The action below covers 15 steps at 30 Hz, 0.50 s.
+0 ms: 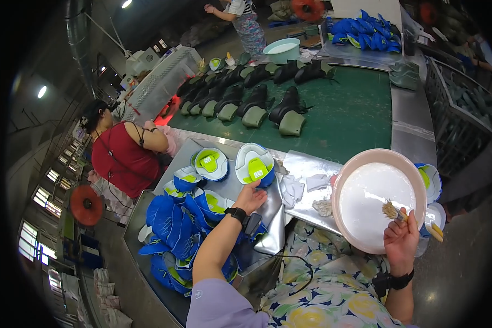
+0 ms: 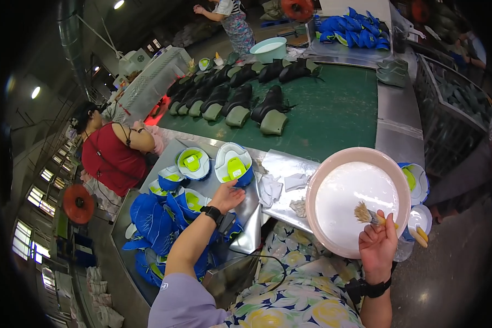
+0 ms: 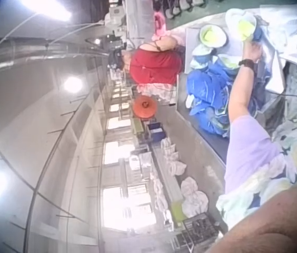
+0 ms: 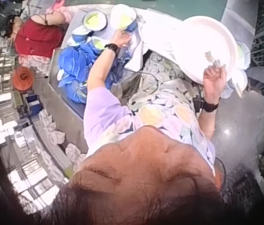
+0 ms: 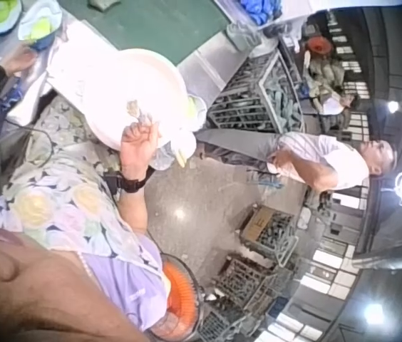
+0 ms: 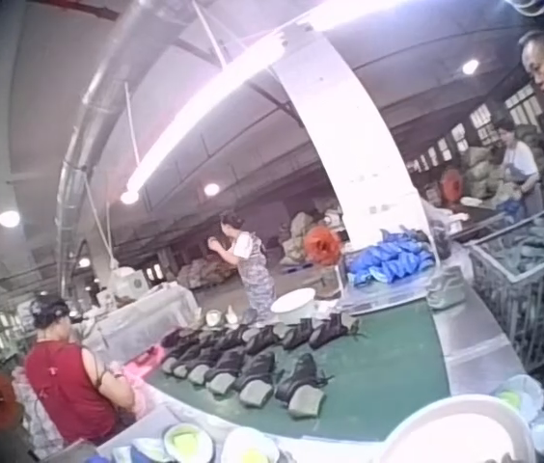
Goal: The recorder is applying a white adhesive/glue to the underside or edges of blue and green shoe insoles or liners using a brush, and then placing them onto a conveyor belt.
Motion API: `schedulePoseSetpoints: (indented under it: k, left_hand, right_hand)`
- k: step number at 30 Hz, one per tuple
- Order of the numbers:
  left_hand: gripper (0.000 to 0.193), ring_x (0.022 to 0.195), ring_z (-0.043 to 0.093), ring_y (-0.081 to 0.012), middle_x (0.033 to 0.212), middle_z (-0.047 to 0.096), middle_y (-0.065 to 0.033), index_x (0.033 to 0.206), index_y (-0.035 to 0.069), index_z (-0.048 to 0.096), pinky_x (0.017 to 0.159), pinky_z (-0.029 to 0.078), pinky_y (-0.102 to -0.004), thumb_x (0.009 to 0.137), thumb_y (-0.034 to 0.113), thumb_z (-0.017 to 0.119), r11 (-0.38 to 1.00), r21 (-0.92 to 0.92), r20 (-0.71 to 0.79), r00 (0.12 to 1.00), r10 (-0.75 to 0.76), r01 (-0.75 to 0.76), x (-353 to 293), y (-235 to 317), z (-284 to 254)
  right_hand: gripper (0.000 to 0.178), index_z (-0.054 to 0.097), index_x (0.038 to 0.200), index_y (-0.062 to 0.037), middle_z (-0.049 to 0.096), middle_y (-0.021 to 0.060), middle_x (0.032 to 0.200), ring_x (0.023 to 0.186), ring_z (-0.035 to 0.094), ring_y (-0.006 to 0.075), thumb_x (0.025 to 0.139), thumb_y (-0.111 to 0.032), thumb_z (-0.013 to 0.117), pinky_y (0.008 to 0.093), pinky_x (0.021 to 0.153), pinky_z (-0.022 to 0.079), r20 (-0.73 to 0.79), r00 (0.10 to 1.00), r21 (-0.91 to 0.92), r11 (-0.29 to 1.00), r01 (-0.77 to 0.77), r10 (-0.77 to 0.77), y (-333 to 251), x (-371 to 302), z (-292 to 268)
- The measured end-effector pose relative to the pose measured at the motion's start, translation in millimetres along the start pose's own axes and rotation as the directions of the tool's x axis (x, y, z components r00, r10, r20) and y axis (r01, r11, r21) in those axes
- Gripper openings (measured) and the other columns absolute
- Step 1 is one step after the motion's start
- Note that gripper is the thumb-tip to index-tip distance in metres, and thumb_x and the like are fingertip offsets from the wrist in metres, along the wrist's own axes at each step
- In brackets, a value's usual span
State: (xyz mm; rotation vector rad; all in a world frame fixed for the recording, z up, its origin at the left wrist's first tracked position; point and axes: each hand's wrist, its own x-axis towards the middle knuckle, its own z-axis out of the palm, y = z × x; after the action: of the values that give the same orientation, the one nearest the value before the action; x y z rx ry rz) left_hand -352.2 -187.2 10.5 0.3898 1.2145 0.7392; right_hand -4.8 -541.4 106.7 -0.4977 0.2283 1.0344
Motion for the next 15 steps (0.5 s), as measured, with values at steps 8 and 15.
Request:
schedulePoseSetpoints:
  k: [8,15]
  left_hand:
    - [0.045,0.095,0.052,-0.0261,0.105,0.048,-0.0143,0.108,0.002,0.042,0.084,0.048,-0.0417,0.082,0.016,0.076,0.999,-0.032,0.068,0.998,0.009,-0.007,32,-10,19]
    - [0.043,0.096,0.052,-0.0188,0.104,0.055,-0.0041,0.112,0.015,0.057,0.086,0.038,-0.0351,0.077,0.028,0.078,0.982,0.091,-0.045,0.985,0.168,-0.163,54,4,-3]
  right_hand:
    - [0.031,0.061,0.108,-0.008,0.048,-0.0052,0.063,0.054,0.041,0.0058,0.103,-0.035,0.047,0.0202,0.05,0.034,-0.021,0.997,-0.021,0.997,0.068,-0.069,-10,-4,-13]
    - [0.037,0.062,0.112,-0.0005,0.058,-0.0002,0.074,0.064,0.052,0.0068,0.102,-0.035,0.051,0.0199,0.06,0.044,0.054,0.991,-0.383,0.914,0.134,-0.123,1,-4,-5]
